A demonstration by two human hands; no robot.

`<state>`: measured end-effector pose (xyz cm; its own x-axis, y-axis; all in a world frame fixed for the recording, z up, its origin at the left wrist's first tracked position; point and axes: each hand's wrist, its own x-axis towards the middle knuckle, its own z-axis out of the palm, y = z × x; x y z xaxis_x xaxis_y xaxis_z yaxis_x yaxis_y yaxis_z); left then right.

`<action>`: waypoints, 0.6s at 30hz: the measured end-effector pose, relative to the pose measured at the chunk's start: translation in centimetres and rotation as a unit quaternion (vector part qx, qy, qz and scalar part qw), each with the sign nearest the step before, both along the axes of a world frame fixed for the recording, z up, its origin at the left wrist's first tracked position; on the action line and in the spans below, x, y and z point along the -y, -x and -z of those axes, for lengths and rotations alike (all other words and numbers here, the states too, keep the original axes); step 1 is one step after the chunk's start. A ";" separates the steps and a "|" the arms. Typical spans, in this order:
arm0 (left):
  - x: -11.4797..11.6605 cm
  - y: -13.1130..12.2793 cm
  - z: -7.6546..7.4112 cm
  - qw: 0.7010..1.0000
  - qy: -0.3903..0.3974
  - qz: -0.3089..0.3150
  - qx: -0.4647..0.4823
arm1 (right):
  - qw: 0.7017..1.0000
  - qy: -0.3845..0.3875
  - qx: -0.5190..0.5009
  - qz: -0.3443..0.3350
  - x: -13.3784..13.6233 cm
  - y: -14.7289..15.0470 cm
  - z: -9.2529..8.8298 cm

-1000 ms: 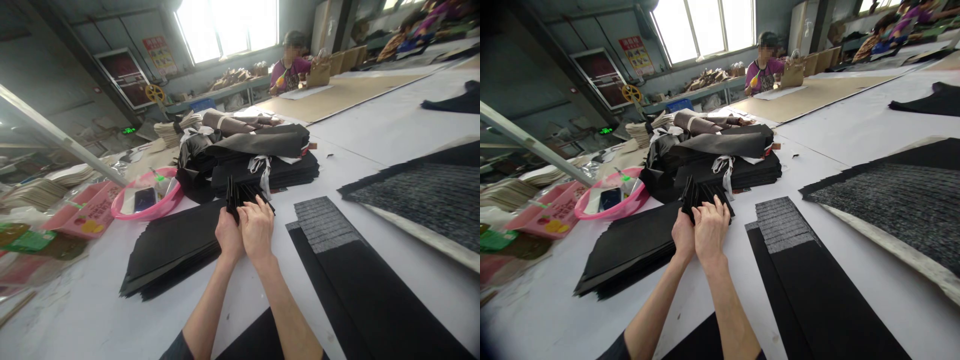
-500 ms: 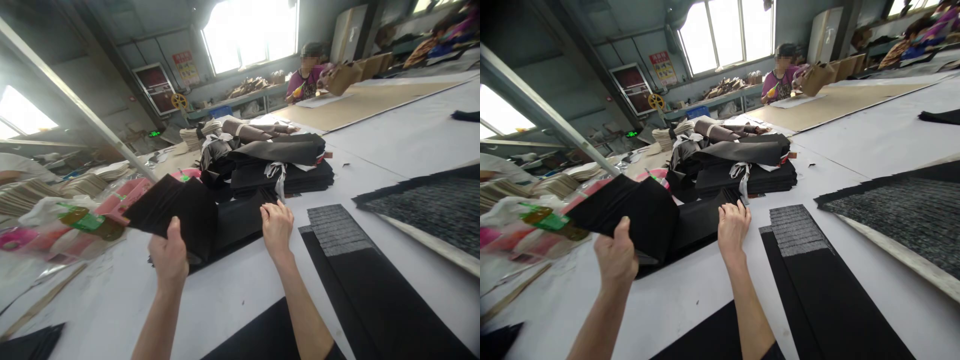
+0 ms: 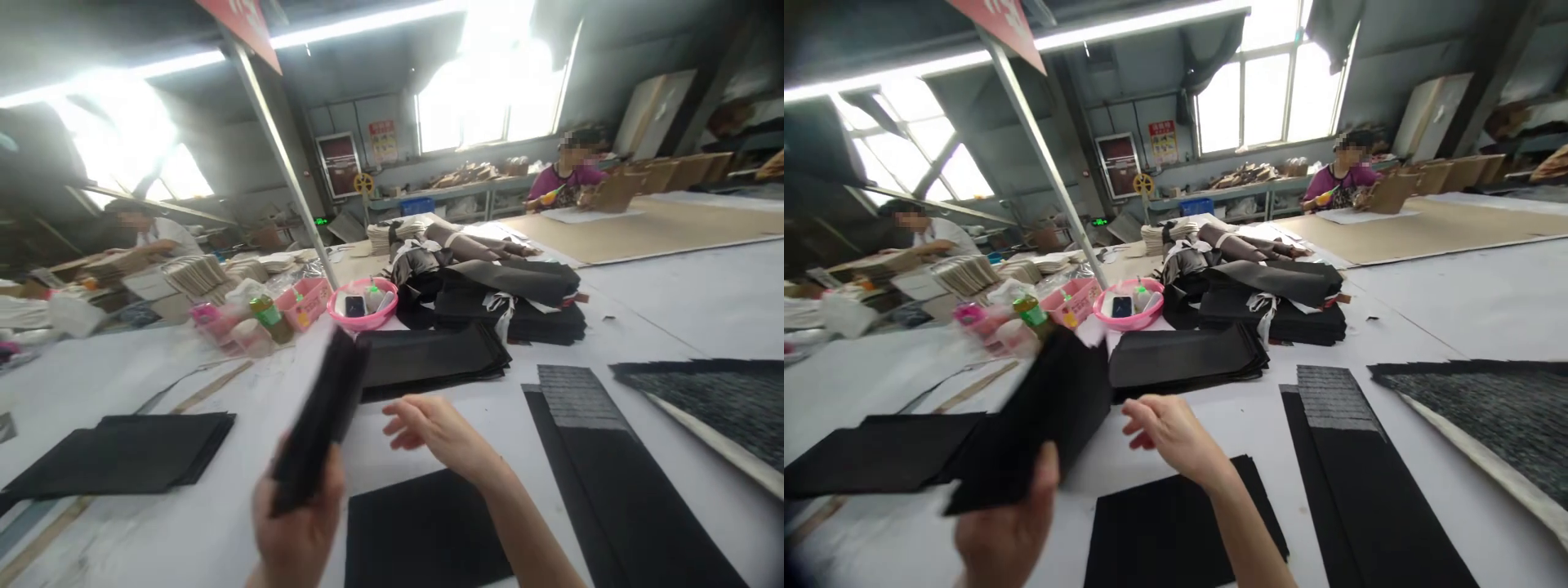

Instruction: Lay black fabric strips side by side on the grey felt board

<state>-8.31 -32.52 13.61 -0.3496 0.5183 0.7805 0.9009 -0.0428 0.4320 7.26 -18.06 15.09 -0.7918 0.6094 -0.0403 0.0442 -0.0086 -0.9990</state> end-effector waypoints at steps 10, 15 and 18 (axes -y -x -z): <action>4.8 -12.1 12.7 0.955 0.111 0.170 -0.215 | 0.899 0.366 -0.045 0.235 13.1 -13.0 7.7; 5.4 -15.4 15.3 0.962 0.107 0.153 -0.200 | 0.883 0.378 0.047 0.274 13.4 -13.8 8.4; 5.8 -15.6 16.0 0.964 0.060 0.154 -0.208 | 0.908 0.322 0.079 0.255 12.6 -13.6 9.6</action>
